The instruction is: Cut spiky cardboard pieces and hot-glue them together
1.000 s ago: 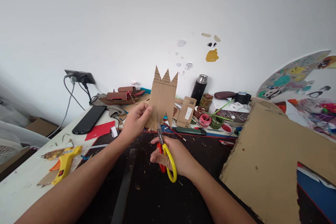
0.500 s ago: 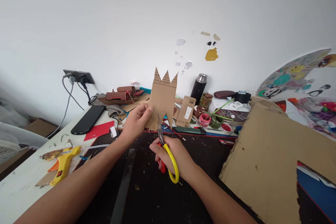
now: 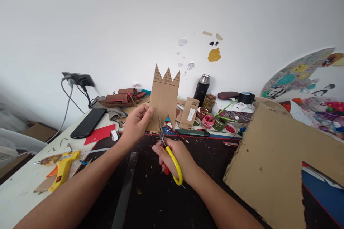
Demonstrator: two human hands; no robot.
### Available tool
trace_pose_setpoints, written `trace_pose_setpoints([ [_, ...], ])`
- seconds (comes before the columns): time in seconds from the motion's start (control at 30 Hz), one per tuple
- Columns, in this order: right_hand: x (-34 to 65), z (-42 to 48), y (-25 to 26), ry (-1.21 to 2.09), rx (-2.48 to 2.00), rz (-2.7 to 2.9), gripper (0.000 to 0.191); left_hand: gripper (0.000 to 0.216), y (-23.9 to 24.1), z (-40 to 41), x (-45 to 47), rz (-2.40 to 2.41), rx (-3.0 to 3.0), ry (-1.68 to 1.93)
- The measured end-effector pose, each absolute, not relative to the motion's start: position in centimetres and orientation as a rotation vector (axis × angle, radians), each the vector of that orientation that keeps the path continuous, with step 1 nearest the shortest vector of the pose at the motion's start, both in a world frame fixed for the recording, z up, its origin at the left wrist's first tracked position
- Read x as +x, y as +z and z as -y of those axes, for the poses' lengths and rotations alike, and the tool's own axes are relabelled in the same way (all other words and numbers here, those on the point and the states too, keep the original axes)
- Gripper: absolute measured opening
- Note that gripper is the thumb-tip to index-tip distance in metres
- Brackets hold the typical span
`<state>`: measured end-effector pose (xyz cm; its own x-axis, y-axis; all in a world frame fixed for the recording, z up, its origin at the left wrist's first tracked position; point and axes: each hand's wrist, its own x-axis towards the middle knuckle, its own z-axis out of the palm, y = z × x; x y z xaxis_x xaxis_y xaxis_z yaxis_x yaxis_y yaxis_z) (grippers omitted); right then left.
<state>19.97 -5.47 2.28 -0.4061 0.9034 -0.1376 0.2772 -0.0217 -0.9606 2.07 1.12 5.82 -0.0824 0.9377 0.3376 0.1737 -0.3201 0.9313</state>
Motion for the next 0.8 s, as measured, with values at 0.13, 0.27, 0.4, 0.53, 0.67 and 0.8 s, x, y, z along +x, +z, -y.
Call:
trace_pose_setpoints([
  [0.13,20.00,5.50,2.30,1.451,-1.230,1.695,0.041,0.042,5.49,-1.12,2.22,-1.224,1.539,1.427],
  [0.27,19.94,5.55,2.38,1.465,-1.226,1.670,0.041,0.040,5.24,-1.01,2.38,-1.205,1.536,1.432],
  [0.4,19.89,5.49,2.12,1.491,-1.215,1.638,0.041,0.041,5.30,-0.81,2.36,-1.219,1.571,1.402],
  [0.53,19.95,5.38,1.74,1.495,-1.202,1.647,0.044,0.041,5.25,-0.71,2.41,-1.228,1.576,1.400],
  [0.67,19.97,5.37,1.70,1.513,-1.183,1.622,0.047,0.041,5.02,-0.72,2.65,-1.192,1.463,1.399],
  [0.8,20.08,5.27,1.76,1.499,-1.199,1.658,0.048,0.040,4.90,-0.87,2.66,-1.197,1.542,1.412],
])
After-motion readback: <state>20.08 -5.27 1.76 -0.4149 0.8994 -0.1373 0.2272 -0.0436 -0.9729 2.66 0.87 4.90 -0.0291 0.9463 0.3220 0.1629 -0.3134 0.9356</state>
